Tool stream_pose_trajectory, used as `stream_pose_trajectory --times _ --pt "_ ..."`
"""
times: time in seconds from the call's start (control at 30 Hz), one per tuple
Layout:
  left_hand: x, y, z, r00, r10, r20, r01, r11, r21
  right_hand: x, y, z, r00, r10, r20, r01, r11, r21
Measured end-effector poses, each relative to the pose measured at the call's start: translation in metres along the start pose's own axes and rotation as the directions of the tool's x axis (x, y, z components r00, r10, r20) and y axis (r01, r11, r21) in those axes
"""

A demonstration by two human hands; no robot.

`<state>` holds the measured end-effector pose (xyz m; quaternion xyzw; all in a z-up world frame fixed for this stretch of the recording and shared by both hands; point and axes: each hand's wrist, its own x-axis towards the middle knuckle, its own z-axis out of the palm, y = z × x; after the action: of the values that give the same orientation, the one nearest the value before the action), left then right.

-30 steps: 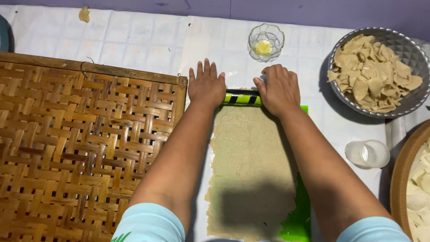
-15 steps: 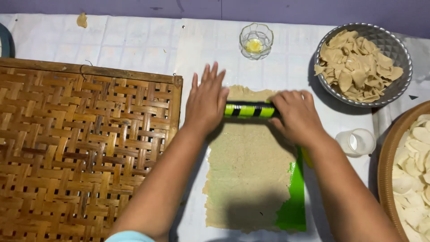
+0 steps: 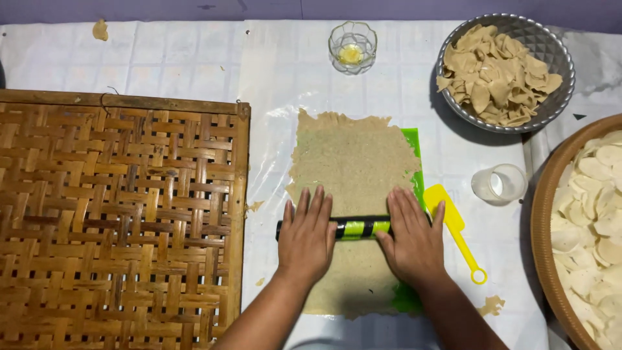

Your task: Roll out thin sheets of paste or dough on a plastic mat using a rolling pin and a scraper.

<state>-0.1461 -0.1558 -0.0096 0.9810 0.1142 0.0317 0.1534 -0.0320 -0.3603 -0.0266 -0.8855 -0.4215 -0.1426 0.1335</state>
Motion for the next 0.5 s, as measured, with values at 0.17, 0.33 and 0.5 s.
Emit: stream_pose_trajectory --times 0.17,0.33,0.5 --pt "0.075 -0.013 -0.018 0.992 -0.099 0.076 0.096 0.994 0.042 0.077 0.014 0.008 0.950 0.165 0.265 -0.157 0.986 -0.054" --pt "0.101 -0.022 -0.020 0.959 -0.217 0.184 0.214 0.976 0.033 0.100 0.030 -0.006 0.888 0.201 0.414 -0.242 0.969 0.048" --pt "0.077 -0.022 -0.016 0.988 -0.137 0.067 0.143 0.983 -0.111 0.003 0.062 -0.011 0.878 0.470 -0.087 -0.452 0.875 0.172"
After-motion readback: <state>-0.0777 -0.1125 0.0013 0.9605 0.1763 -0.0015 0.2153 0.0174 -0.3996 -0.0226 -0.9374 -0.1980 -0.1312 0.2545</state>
